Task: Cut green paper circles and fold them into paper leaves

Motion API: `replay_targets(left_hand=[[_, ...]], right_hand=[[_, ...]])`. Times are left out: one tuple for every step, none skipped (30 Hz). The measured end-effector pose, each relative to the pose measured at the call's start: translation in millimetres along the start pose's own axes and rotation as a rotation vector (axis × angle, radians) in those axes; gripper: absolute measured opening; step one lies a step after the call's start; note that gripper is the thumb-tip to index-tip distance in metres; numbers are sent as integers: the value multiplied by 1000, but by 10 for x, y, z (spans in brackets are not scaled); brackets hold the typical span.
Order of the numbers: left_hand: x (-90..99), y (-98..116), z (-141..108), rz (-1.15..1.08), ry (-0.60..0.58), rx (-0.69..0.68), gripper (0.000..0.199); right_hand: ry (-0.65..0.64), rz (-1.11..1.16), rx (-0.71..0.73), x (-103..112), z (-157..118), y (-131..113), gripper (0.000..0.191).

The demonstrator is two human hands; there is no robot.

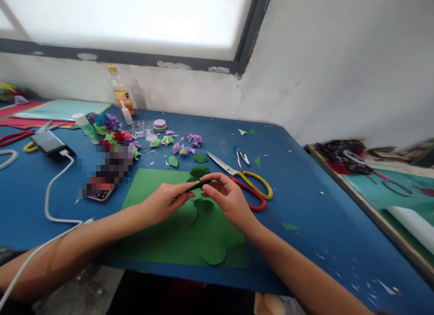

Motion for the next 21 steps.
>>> replay_targets(left_hand=[[-7, -12, -1, 16, 2, 6, 38], [-12, -22, -2, 32, 1, 14, 38], [-18, -26, -3, 41, -6, 19, 39], [-28, -25, -3, 37, -24, 22, 40], [-40, -20, -2, 20, -51, 23, 42], [-54, -15, 1, -4, -84, 25, 43], [-66, -9, 4, -25, -116, 28, 44], [-75, -7, 8, -31, -140, 35, 44], [-80, -9, 13, -16, -154, 45, 43], [-80, -14, 17, 19, -156, 57, 42], [-78, -19, 20, 63, -152, 65, 40], [-74, -21, 21, 101, -146, 72, 39], [-71, -20, 18, 125, -143, 77, 39], [-72, -15, 13, 129, -147, 81, 39], [-75, -6, 5, 114, -158, 82, 41], [-78, 7, -3, 90, -170, 82, 42], [-77, 22, -10, 62, -178, 82, 43], [-75, 37, -15, 36, -183, 83, 42], [-72, 48, -17, 14, -184, 85, 42], [-69, 55, -17, -4, -181, 90, 41], [-68, 53, -13, -17, -180, 100, 40]], right_hand=[[-1, -5, 6, 0, 2, 3, 26], [-3, -6, 14, 0, 5, 7, 24], [-5, -4, 21, -1, 8, 12, 23], [-9, -5, 25, -2, 11, 19, 22], [-12, -12, 25, -3, 14, 27, 21], [-18, -22, 16, -7, 15, 38, 22], [-27, -29, 0, -13, 15, 53, 21], [-35, -30, -22, -21, 13, 70, 20], [-42, -21, -46, -31, 10, 88, 18], [-49, -9, -68, -42, 6, 105, 17], [-54, -1, -86, -51, 1, 119, 18], [-56, -3, -94, -56, -2, 129, 20], [-59, -14, -97, -58, -4, 137, 22], [-64, -31, -95, -59, -6, 142, 23], [-69, -50, -90, -58, -7, 144, 23], [-73, -66, -83, -56, -7, 144, 22], [-75, -79, -74, -53, -5, 141, 22], [-75, -91, -66, -50, -3, 135, 21], [-75, -101, -58, -48, -1, 127, 21], [-74, -107, -50, -49, 2, 118, 21], [-76, -111, -44, -53, 5, 109, 22]])
Point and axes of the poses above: each hand's wrist, its own z-axis towards the middle knuckle, its own x-axis out of the back of the hand, y = z × x, the point moved 7 cm from there along z, towards the middle knuckle, and after that the axes turned 10 degrees about x, right-handed, at the moved point
